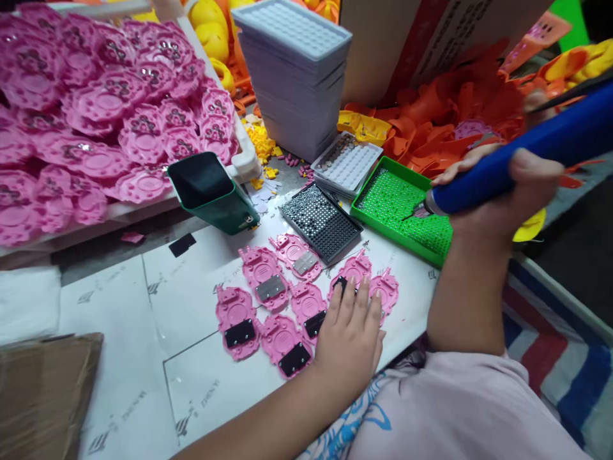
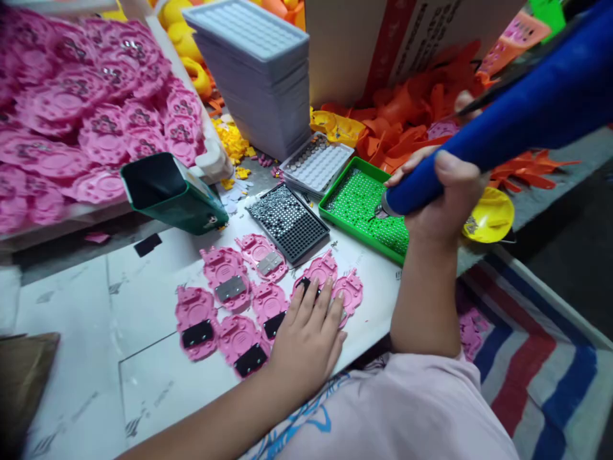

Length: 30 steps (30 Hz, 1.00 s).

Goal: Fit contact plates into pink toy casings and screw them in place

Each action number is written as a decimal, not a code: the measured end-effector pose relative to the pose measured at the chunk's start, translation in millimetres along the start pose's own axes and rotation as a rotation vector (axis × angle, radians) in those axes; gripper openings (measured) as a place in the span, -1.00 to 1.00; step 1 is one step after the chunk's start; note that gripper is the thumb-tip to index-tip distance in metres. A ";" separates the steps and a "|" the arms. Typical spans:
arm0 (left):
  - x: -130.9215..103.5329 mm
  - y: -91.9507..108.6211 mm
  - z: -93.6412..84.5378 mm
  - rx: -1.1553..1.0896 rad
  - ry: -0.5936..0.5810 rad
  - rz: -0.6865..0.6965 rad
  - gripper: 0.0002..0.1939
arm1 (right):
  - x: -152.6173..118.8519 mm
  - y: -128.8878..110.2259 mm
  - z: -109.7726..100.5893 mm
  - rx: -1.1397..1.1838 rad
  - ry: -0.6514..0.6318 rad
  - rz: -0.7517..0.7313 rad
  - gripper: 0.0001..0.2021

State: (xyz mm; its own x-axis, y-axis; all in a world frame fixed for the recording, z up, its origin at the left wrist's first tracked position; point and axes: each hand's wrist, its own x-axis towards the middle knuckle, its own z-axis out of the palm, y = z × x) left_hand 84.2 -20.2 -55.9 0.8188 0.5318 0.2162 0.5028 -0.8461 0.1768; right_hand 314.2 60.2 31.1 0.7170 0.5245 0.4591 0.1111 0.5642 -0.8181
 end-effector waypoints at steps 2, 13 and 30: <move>-0.1 0.0 0.3 -0.002 -0.003 -0.005 -0.49 | 1.7 8.5 2.8 -0.039 0.052 0.033 -0.90; 0.2 -0.3 0.4 0.004 0.016 0.010 -0.52 | 3.1 23.2 4.6 -0.064 0.061 0.105 -0.73; -0.4 0.4 0.1 0.000 0.004 -0.002 -0.49 | 4.8 28.6 2.5 -0.056 0.024 0.066 -0.87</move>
State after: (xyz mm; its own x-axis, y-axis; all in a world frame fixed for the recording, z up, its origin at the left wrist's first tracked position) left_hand 84.1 -20.8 -56.0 0.8168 0.5333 0.2199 0.5041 -0.8452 0.1773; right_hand 319.1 80.4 10.8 0.7405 0.5435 0.3954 0.1010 0.4916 -0.8649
